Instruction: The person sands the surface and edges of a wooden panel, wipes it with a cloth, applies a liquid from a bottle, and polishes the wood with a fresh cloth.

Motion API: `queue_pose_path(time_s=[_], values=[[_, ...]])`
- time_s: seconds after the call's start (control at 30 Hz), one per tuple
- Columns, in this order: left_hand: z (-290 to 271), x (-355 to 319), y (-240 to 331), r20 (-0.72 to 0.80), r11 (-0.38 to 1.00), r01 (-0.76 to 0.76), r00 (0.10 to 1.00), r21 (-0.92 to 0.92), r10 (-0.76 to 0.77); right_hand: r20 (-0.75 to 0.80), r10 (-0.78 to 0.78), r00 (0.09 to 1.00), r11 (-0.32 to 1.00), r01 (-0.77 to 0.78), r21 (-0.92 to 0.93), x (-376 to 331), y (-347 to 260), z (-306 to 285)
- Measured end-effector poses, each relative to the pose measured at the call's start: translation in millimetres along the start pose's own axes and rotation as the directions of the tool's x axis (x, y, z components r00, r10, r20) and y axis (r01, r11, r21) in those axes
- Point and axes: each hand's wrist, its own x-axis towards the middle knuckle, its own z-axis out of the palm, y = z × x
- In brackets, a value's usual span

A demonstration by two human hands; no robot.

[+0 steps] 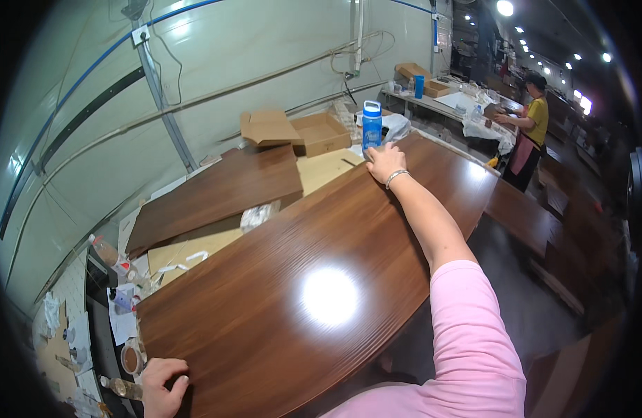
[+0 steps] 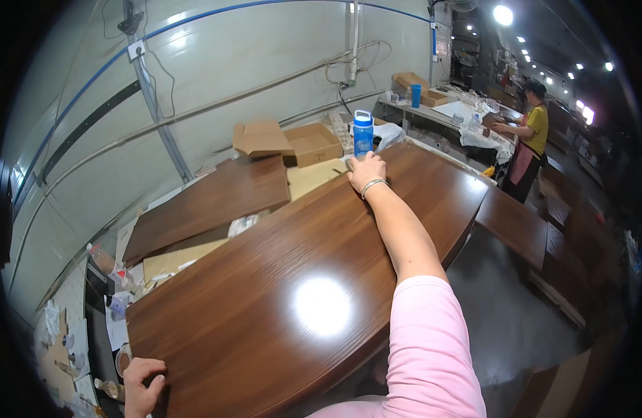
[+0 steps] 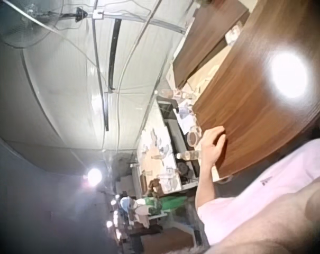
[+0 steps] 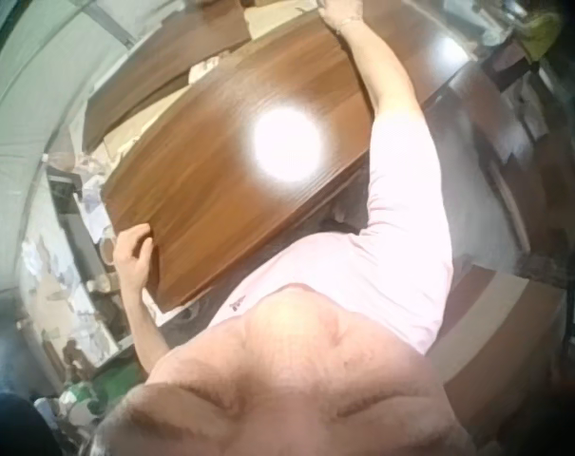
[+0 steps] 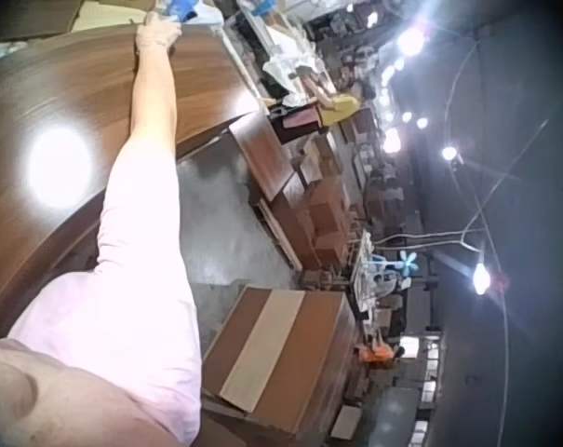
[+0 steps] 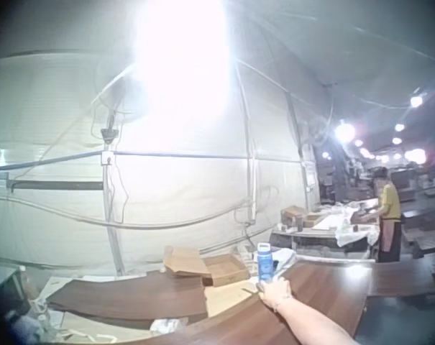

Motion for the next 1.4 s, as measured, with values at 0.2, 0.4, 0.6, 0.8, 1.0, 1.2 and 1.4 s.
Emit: queue_pose_path(time_s=[0.2,0.4,0.6,0.8,1.0,1.2,1.4], values=[[102.1,117.3,88.9,0.079,0.987,-0.131,0.989,0.097,0.124,-0.128,-0.702,0.700,0.581,0.668,0.465,-21.2,-64.4,-24.9],[151.0,145.5,106.2,0.103,0.953,-0.184,0.981,0.239,0.164,-0.053,-0.609,0.791,0.706,0.571,0.418,42.8,17.7,43.1],[146.4,142.6,106.1,0.114,0.950,-0.083,0.992,0.302,0.050,0.042,0.112,0.993,0.989,-0.107,-0.102,142.0,230.2,84.1],[152.6,149.7,110.4,0.095,0.962,-0.042,0.995,0.272,0.017,0.067,-0.166,0.984,0.940,0.138,0.313,143.3,195.8,92.5],[150.4,145.3,107.8,0.084,0.964,-0.031,0.996,0.265,0.009,0.238,0.231,0.943,0.964,-0.189,-0.187,134.5,255.0,77.9],[151.7,144.7,105.2,0.089,0.965,-0.072,0.995,0.251,0.051,0.303,0.213,0.929,0.967,-0.246,0.073,97.6,259.2,66.1],[149.1,140.5,105.7,0.114,0.968,-0.106,0.990,0.227,0.081,0.390,0.330,0.860,0.939,-0.340,-0.046,25.7,315.2,35.8]])
